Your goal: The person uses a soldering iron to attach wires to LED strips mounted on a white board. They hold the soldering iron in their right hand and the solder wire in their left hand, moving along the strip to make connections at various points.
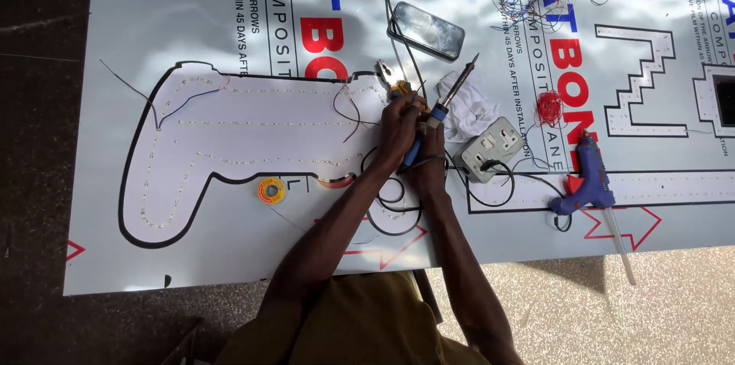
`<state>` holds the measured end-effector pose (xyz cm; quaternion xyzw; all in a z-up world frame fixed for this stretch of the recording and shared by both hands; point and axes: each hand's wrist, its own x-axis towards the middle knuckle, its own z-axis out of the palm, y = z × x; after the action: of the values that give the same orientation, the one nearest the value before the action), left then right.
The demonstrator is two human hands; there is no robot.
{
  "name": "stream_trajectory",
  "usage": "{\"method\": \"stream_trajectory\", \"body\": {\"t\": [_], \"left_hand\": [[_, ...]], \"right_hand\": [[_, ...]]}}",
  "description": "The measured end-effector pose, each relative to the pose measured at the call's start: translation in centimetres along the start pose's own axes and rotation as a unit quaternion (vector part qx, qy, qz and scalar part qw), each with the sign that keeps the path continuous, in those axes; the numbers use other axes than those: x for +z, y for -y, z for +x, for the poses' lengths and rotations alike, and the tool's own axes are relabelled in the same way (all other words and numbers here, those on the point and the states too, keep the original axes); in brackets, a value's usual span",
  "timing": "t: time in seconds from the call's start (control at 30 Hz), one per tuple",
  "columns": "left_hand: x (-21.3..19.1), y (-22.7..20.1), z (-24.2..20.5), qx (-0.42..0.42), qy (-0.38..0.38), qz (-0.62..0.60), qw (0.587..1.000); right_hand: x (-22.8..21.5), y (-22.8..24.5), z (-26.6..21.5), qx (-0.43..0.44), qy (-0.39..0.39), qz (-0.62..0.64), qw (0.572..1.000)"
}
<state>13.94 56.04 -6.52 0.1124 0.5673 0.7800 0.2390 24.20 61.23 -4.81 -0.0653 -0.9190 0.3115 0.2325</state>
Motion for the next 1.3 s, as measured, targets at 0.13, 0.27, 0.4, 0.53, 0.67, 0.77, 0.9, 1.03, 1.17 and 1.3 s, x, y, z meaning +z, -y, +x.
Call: {"method": "stream_trajectory", "body": {"t": [0.13, 0.27, 0.4, 0.53, 0.67, 0.77, 0.9, 1.03, 1.17, 1.3], "left_hand": [[1.8, -0.5, 0.1, 0.010, -0.013, 0.012, 1.000], [0.5, -1.6, -0.9, 0.015, -0.010, 0.005, 1.000], [-2.4, -3.8, -3.5, 0.033, -0.023, 0.002, 0.999], [-6.5, -7.2, -5.9, 0.036, -0.032, 0.042, 0.998], [-11.1, -9.7, -6.3, 0.103, -0.030, 0.159, 0.981], [-14.1, -11.1, -6.6, 0.132, -0.038, 0.256, 0.957], [-16.4, -11.3, -7.0, 0.174, -0.053, 0.458, 0.870], [-18.6, -9.1, -5.6, 0.187, -0.095, 0.542, 0.814], [-17.7, -11.3, -6.9, 0.155, -0.079, 0.565, 0.806], [-17.0, -12.8, -9.0, 0.195, -0.018, 0.510, 0.837]], "right_hand": [[-0.1, -0.6, 1.5, 0.010, 0.001, 0.008, 1.000], [0.4, -0.9, 2.4, 0.054, -0.014, 0.022, 0.998], [0.5, -1.1, -0.2, 0.132, -0.031, 0.025, 0.990], [1.3, -0.9, -0.1, 0.106, -0.057, 0.056, 0.991], [2.2, -4.1, -0.3, 0.022, 0.004, -0.126, 0.992], [2.2, -6.7, -0.3, -0.013, 0.016, -0.132, 0.991], [0.2, -5.9, 0.7, -0.016, -0.013, -0.114, 0.993], [-1.4, -6.4, 0.8, 0.021, -0.031, -0.073, 0.997], [-1.5, -5.3, 0.1, 0.024, -0.072, -0.077, 0.994], [-0.8, -3.7, -3.3, 0.003, -0.071, -0.062, 0.996]]}}
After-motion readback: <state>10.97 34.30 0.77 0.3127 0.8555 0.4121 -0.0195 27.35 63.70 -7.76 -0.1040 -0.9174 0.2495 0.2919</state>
